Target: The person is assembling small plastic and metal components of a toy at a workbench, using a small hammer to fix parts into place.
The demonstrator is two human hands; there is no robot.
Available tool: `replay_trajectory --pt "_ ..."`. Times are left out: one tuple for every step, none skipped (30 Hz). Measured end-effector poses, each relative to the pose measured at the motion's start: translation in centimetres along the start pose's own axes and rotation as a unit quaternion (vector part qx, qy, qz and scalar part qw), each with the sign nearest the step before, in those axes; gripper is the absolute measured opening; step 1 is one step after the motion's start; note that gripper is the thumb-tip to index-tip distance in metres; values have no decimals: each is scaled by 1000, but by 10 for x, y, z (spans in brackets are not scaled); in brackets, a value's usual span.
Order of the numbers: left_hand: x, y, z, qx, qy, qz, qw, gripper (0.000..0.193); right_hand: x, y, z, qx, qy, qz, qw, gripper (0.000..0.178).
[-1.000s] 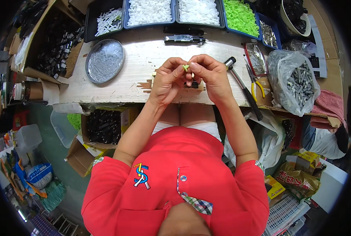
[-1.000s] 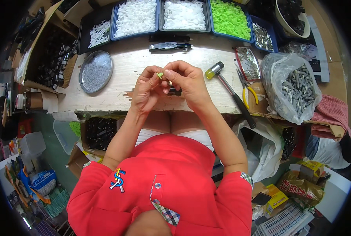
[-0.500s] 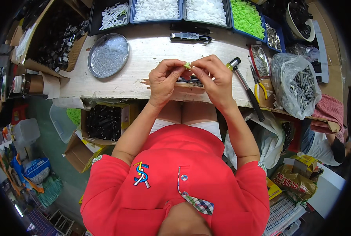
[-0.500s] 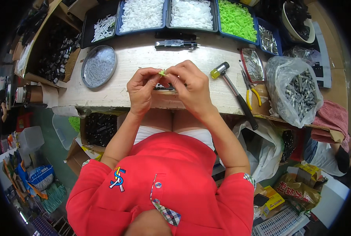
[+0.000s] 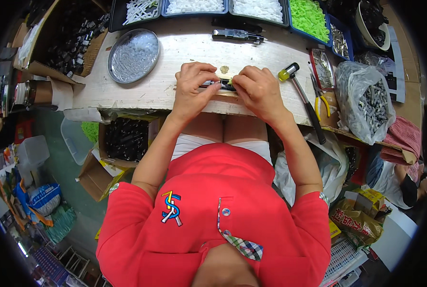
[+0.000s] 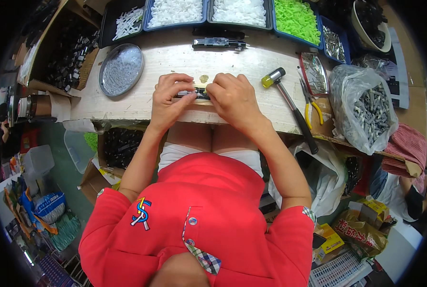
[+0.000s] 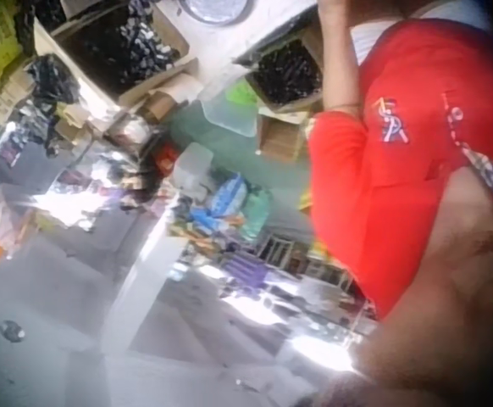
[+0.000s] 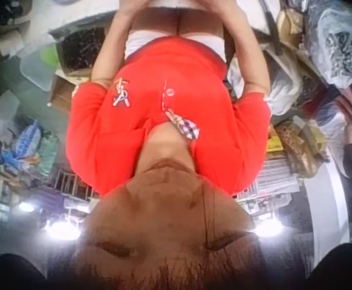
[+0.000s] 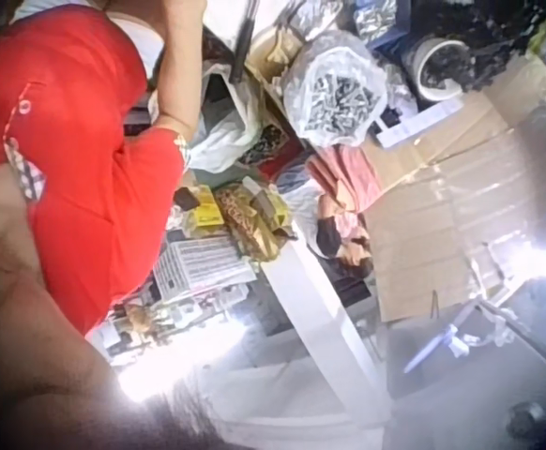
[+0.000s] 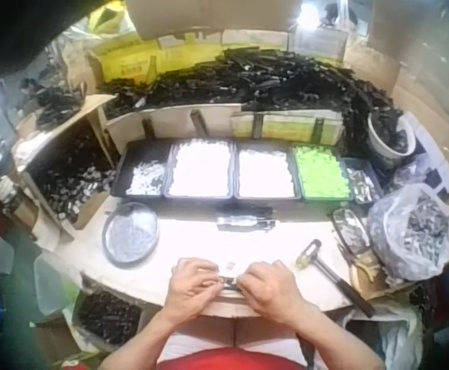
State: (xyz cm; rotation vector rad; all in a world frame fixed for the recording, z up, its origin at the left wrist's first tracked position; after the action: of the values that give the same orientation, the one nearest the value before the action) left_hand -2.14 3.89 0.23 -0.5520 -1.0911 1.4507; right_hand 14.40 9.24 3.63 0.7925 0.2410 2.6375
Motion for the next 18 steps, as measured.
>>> replay_trajectory --pt "0 -1 -2 19 8 -8 1000 9 1 -1 -2 -8 16 10 1000 9" --pt "-1 -1 -4 38 17 -16 999 8 2 -1 -5 -16 32 20 999 8" --pt "-1 -1 -5 37 17 -16 999 8 3 -2 -7 -16 32 19 999 8" --pt "-1 0 -6 41 23 -11 999 8 4 -3 -10 -13 43 21 999 6" --pt "0 1 -7 44 29 -7 999 8 4 -3 -12 -9 53 23 998 6" --pt "0 1 -8 44 31 -7 999 8 6 -2 -12 -9 53 21 998 6" --pt "0 2 -9 39 32 -8 999 7 8 -1 -12 -10 80 20 997 6" --pt "0 3 -9 34 33 -9 999 7 10 -1 -11 -12 106 19 994 7" --pt "0 4 -9 34 34 -7 999 7 13 0 -8 -11 107 19 994 7" --pt "0 4 -9 31 35 -8 999 7 15 0 -7 -6 136 20 990 8" --pt "0 4 -9 27 37 -8 999 7 17 1 -5 -1 165 20 986 9" --pt "0 4 -9 27 38 -7 999 7 19 1 -4 0 166 19 986 9" --pt "0 3 -9 26 38 -8 999 7 20 2 -3 -2 179 23 984 11" --pt "0 3 -9 25 37 -9 999 7 22 3 -3 -3 191 26 981 12" --pt "0 3 -9 25 37 -6 999 7 23 3 -3 0 193 26 981 12" --pt "0 3 -10 22 40 -7 999 7 23 2 -3 -8 203 30 979 12" --pt "0 4 -10 19 43 -9 999 7 24 2 -3 -16 213 34 976 11" --pt "0 4 -9 19 43 -7 999 7 25 3 -3 -14 214 33 976 11"
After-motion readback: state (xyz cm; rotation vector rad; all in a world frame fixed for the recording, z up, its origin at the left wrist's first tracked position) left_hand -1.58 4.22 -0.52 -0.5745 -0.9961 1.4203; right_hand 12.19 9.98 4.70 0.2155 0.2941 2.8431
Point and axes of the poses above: each hand's wrist, its own x-axis towards the middle knuckle, its own z-axis out of the back of the hand, y = z × x, the point moved 2 cm from there along x, towards the middle knuckle, and after that the axes turned 11 degrees about z, right-handed, at the moved point
